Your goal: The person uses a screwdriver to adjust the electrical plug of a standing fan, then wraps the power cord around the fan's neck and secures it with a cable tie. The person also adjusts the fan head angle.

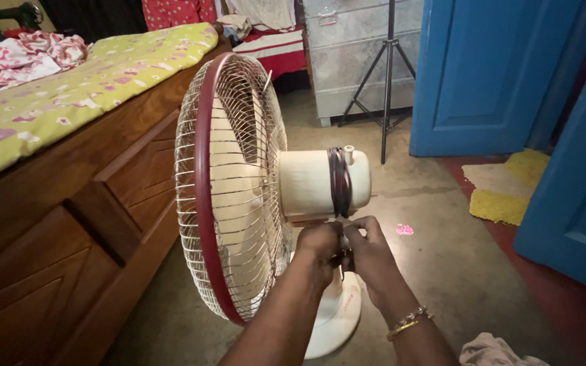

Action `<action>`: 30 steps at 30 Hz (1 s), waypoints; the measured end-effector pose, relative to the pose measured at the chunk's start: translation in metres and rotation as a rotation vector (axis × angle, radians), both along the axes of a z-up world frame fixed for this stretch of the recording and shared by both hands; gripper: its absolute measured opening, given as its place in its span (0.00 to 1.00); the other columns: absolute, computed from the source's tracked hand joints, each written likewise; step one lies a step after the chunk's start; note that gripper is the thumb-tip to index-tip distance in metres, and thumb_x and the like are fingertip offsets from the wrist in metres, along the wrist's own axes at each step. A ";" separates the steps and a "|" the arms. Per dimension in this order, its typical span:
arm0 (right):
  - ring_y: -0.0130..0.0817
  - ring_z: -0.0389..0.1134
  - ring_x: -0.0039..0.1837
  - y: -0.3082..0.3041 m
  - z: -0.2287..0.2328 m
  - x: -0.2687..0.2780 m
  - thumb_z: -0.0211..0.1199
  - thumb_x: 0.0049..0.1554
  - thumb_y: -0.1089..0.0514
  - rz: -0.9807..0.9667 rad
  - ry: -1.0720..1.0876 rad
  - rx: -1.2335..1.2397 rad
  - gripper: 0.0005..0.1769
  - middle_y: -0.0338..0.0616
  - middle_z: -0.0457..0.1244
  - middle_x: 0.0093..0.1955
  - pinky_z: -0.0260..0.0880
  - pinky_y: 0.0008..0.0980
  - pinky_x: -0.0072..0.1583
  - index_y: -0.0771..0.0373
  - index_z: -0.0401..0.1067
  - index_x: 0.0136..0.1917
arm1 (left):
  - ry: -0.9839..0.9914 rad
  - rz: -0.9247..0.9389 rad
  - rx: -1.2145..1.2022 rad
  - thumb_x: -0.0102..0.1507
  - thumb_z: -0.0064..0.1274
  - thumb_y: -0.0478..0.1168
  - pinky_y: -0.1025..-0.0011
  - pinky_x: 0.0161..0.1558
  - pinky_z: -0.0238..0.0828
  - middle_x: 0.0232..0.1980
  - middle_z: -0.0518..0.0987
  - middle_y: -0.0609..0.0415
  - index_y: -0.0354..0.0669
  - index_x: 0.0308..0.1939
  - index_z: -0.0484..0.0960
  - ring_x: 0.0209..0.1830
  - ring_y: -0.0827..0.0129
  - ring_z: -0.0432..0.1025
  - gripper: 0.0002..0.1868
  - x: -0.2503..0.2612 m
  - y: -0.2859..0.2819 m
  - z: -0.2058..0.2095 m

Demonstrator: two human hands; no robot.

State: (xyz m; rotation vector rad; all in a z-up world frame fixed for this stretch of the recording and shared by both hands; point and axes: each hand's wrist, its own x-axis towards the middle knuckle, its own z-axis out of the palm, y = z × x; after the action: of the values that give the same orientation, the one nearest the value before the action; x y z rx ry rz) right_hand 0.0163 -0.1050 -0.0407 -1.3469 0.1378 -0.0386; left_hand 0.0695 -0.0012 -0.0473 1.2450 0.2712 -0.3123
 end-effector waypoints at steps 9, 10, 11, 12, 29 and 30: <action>0.25 0.56 0.33 -0.006 -0.001 0.000 0.56 0.62 0.52 0.078 -0.049 -0.003 0.09 0.38 0.58 0.34 0.59 0.30 0.36 0.58 0.62 0.46 | -0.060 0.128 0.080 0.65 0.55 0.37 0.66 0.18 0.56 0.23 0.75 0.52 0.36 0.32 0.81 0.15 0.67 0.64 0.08 0.014 -0.007 -0.007; 0.25 0.56 0.33 -0.007 -0.001 0.001 0.56 0.62 0.52 0.084 -0.065 -0.001 0.09 0.37 0.58 0.34 0.58 0.30 0.36 0.58 0.62 0.46 | -0.077 0.120 0.095 0.64 0.55 0.35 0.66 0.18 0.56 0.23 0.75 0.52 0.35 0.32 0.82 0.15 0.67 0.64 0.07 0.014 -0.006 -0.006; 0.25 0.57 0.33 -0.006 -0.002 0.001 0.55 0.62 0.53 0.091 -0.080 0.000 0.09 0.37 0.58 0.34 0.58 0.30 0.36 0.58 0.62 0.45 | -0.093 0.112 0.109 0.63 0.54 0.33 0.66 0.18 0.57 0.24 0.76 0.51 0.34 0.32 0.82 0.15 0.66 0.65 0.06 0.014 -0.005 -0.007; 0.25 0.57 0.33 -0.006 -0.004 0.000 0.55 0.63 0.52 0.086 -0.064 0.006 0.10 0.37 0.58 0.34 0.59 0.30 0.36 0.59 0.62 0.46 | -0.086 0.111 0.086 0.63 0.54 0.33 0.66 0.18 0.57 0.24 0.75 0.51 0.35 0.32 0.82 0.15 0.66 0.65 0.06 0.012 -0.005 -0.008; 0.31 0.71 0.50 -0.009 -0.015 0.011 0.48 0.64 0.50 0.068 -0.040 -0.025 0.21 0.41 0.71 0.51 0.71 0.35 0.53 0.60 0.75 0.60 | -1.255 0.345 1.615 0.47 0.63 0.42 0.55 0.63 0.56 0.65 0.69 0.27 0.28 0.56 0.79 0.67 0.38 0.59 0.35 -0.044 0.001 0.135; 0.31 0.71 0.50 -0.009 -0.014 0.010 0.48 0.63 0.50 0.071 -0.052 -0.019 0.21 0.41 0.71 0.51 0.72 0.34 0.53 0.61 0.75 0.60 | -1.307 0.423 1.689 0.38 0.69 0.48 0.51 0.59 0.60 0.62 0.72 0.28 0.30 0.55 0.81 0.65 0.37 0.63 0.43 -0.032 0.000 0.149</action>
State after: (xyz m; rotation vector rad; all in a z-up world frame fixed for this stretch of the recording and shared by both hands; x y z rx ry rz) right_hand 0.0266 -0.1136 -0.0549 -1.3674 0.0458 -0.0157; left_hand 0.0380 -0.0007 0.1014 2.6269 -0.4944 1.4014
